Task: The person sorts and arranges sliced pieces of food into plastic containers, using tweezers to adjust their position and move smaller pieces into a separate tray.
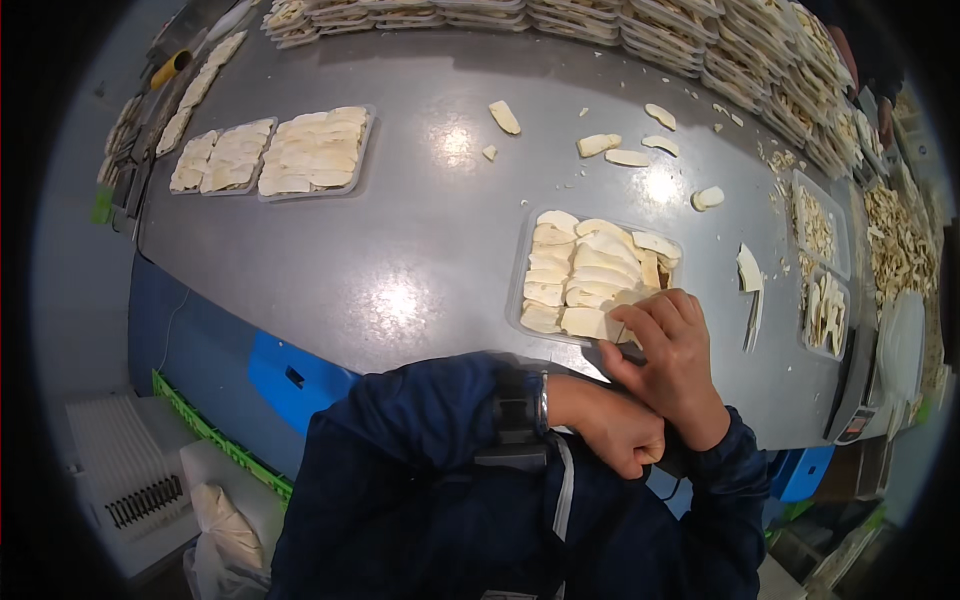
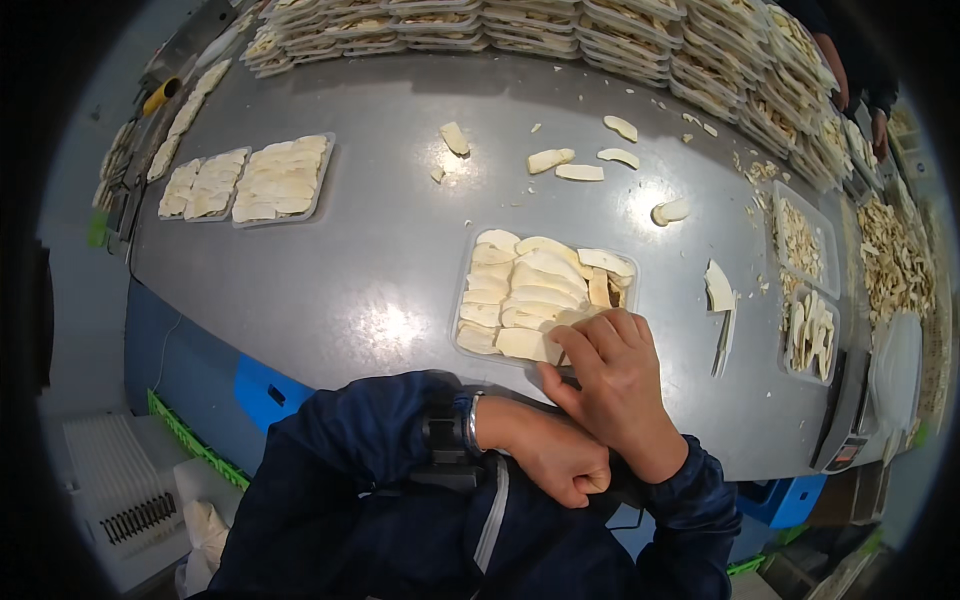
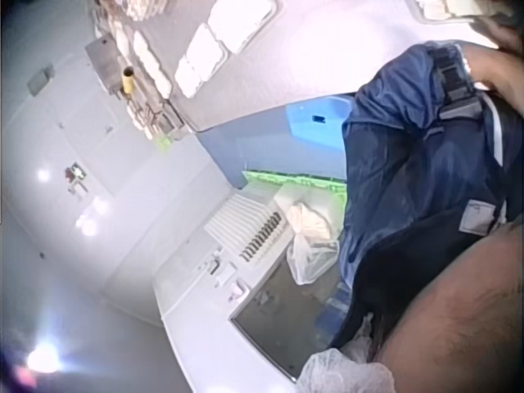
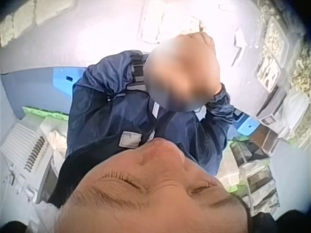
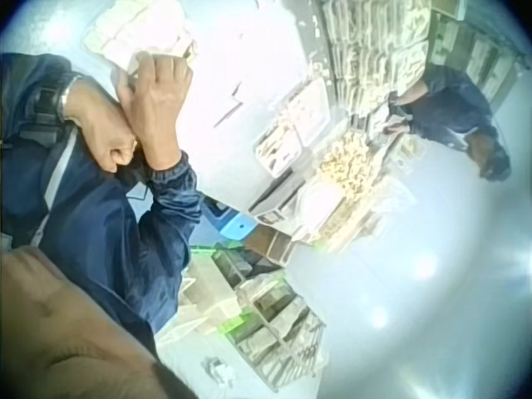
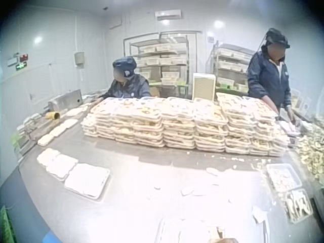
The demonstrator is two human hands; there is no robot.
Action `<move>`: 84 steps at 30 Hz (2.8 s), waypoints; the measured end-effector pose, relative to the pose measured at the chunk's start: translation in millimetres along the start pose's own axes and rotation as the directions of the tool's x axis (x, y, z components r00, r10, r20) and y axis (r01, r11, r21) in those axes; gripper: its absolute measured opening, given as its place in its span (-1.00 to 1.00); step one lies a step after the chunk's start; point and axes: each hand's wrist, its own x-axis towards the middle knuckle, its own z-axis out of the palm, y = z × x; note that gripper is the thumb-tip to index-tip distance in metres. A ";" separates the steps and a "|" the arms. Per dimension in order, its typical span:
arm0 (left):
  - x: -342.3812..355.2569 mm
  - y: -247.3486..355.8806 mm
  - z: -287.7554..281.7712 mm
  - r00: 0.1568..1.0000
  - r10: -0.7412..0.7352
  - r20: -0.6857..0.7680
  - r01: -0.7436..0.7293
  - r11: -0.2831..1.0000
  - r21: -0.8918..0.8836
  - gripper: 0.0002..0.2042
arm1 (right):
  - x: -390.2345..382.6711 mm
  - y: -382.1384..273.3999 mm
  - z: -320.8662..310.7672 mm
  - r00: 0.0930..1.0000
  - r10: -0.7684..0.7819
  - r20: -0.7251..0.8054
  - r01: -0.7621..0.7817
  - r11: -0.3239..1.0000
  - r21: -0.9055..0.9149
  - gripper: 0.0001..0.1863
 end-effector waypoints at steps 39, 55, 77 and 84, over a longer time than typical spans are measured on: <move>-1.5 3.4 -3.3 0.998 -0.011 -0.064 0.011 1.000 0.005 -0.66 | -18.5 53.2 -80.9 0.810 0.565 -0.155 -0.581 0.809 -0.087 -0.84; -122.5 72.5 -9.7 0.204 0.016 -0.979 -0.032 0.999 0.009 -0.75 | -31.4 64.8 -80.3 0.823 0.503 -0.263 -0.534 0.844 -0.056 -0.85; -127.3 50.4 -60.8 0.095 0.002 -0.995 0.275 0.961 0.029 -0.86 | -80.1 73.6 -91.4 0.597 0.787 -0.152 -0.549 0.539 0.639 -0.87; -132.3 48.3 -58.5 0.419 0.048 -0.907 0.528 0.799 0.286 -0.82 | -5.3 31.6 -51.5 0.825 0.519 0.223 -0.437 0.336 0.835 -0.84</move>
